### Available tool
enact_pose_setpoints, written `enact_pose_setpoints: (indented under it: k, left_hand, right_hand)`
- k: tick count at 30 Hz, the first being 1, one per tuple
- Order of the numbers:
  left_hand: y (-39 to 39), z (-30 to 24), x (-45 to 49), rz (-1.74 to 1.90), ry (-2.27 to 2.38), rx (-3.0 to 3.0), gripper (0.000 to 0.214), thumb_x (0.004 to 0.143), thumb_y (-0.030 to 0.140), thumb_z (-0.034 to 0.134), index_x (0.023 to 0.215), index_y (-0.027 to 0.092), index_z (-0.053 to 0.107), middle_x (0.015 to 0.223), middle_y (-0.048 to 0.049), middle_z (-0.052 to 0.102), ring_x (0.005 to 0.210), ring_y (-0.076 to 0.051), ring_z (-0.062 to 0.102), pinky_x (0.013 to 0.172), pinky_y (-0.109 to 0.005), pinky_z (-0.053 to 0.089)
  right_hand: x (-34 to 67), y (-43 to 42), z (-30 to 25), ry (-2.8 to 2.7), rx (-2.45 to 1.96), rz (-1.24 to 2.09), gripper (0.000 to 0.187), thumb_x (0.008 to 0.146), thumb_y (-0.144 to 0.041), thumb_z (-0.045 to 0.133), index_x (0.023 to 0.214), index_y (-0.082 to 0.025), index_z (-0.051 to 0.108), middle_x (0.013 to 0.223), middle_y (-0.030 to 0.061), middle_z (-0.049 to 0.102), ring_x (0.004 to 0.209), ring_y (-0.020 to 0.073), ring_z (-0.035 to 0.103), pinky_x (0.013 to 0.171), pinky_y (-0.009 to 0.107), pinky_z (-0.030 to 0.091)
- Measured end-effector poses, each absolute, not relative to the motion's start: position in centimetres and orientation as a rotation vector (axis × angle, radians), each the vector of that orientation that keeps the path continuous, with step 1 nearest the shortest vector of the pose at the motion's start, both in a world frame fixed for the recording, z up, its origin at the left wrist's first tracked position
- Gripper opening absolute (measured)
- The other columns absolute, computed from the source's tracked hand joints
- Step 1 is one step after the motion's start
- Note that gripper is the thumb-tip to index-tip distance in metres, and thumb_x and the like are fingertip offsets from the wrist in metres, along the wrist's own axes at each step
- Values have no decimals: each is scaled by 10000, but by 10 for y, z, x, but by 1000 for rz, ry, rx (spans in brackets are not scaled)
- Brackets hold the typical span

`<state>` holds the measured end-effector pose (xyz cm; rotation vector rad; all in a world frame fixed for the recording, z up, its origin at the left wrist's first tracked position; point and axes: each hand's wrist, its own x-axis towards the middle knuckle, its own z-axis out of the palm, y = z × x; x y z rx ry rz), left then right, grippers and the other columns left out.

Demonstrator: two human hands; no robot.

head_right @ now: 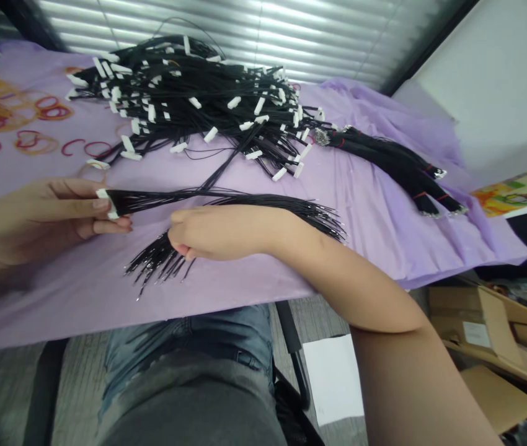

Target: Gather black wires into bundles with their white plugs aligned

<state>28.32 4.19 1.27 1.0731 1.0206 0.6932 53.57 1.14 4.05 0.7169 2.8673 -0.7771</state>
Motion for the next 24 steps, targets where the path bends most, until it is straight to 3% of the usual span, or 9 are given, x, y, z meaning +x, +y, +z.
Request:
enact_pose_setpoints:
  k: [7, 10, 12, 16, 24]
  left_hand:
    - [39, 17, 284, 612, 958, 1128, 70, 604, 148, 822, 647, 153, 767, 636, -68, 720, 628, -196, 734, 630, -215, 618]
    - [38, 18, 285, 575, 935, 1169, 63, 610, 163, 807, 668, 147, 786, 666, -95, 735, 608, -184, 723, 625, -214, 614]
    - [38, 18, 285, 561, 939, 1195, 76, 610, 188, 806, 670, 145, 788, 679, -104, 738, 598, -190, 718, 639, -246, 623]
    - [38, 16, 284, 582, 974, 1199, 78, 615, 225, 801, 657, 163, 780, 671, -84, 732, 571, -183, 697, 699, -319, 633]
    - [36, 17, 285, 568, 970, 1299, 113, 607, 243, 816, 693, 177, 783, 676, -70, 720, 556, -142, 639, 590, -227, 541]
  right_hand:
    - [535, 17, 37, 3046, 801, -1196, 60, 926, -83, 582, 879, -114, 605, 841, -7, 620, 733, 78, 527, 700, 209, 402]
    - [534, 18, 31, 3105, 834, -1342, 64, 904, -97, 619, 966, -103, 632, 890, 4, 655, 765, 72, 571, 713, 198, 420]
    - [532, 17, 27, 3172, 855, -1324, 97, 910, -97, 596, 991, -104, 649, 916, 16, 664, 791, 74, 576, 740, 200, 422]
    - [528, 14, 22, 3345, 890, -1206, 83, 857, -49, 581, 858, -112, 636, 808, -8, 599, 717, 64, 511, 697, 188, 399]
    - [524, 14, 18, 3373, 971, -1331, 85, 903, -122, 589, 877, -111, 670, 822, -1, 642, 749, 60, 555, 734, 190, 409]
